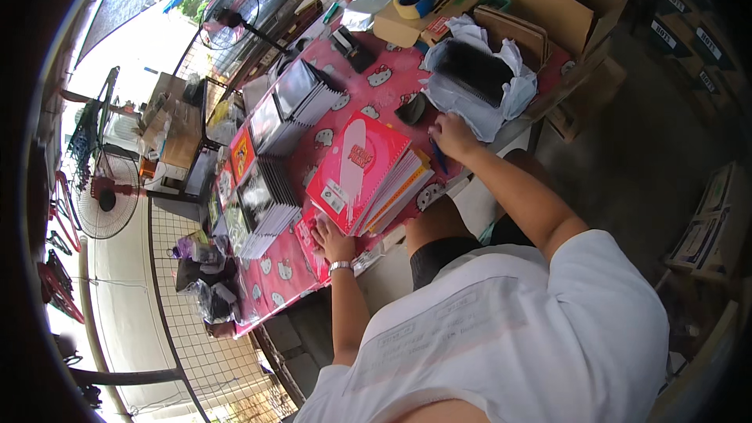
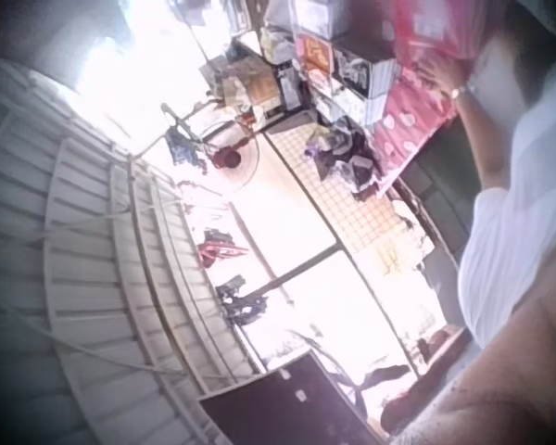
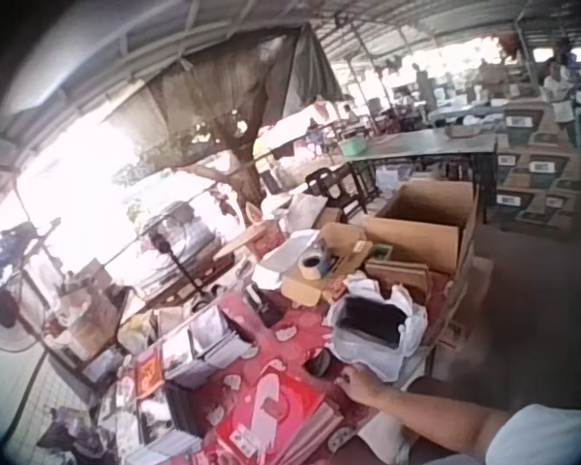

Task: The person removes notebooks from a cardboard box and places them into organized stacks on a table.

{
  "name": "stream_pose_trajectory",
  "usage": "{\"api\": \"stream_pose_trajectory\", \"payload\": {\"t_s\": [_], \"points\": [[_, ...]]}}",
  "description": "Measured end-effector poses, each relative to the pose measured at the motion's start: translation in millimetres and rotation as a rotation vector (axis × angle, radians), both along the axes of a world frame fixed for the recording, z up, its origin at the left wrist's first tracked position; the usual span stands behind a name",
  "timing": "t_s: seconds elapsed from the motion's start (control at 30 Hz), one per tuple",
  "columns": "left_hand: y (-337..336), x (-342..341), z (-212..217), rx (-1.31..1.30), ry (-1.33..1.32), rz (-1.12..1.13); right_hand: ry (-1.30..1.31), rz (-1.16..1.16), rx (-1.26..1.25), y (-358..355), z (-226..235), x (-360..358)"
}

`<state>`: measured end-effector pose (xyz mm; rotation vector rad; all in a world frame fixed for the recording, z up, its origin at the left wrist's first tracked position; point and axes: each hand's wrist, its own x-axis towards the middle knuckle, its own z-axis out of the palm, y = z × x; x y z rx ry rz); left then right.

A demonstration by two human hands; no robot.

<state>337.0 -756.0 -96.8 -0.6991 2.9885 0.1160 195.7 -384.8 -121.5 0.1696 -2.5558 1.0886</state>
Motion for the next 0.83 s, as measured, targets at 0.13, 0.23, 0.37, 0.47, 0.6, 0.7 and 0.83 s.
{"api": "stream_pose_trajectory", "payload": {"t_s": [0.13, 0.23, 0.37, 0.47, 0.6, 0.7, 0.83], "points": [[-18.9, 5.4, -2.7, 0.050, 0.032, 0.011, 0.125, -0.237, 0.027, 52.0, 10.1, -54.4], [-30.6, -2.8, 22.3, 0.172, 0.216, -0.061, -0.051, -0.281, 0.312, 78.1, -15.2, -75.7], [37.7, -35.0, 109.3, 0.189, 0.809, -0.385, -0.139, -0.204, 0.480, 98.8, -24.0, -91.6], [117.4, -32.8, 166.7, 0.151, 0.841, -0.675, -0.075, -0.287, 0.213, 84.9, 16.5, -82.6], [165.7, -29.5, 154.5, -0.059, 0.474, -0.972, -0.160, -0.204, 0.162, 80.2, 64.5, -82.0], [172.7, -30.5, 144.6, -0.156, 0.408, -0.916, -0.266, -0.022, 0.353, 97.8, 67.5, -82.2], [165.0, -26.5, 172.8, -0.014, 0.205, -1.013, -0.445, 0.006, 0.445, 114.7, 66.3, -77.6]]}}
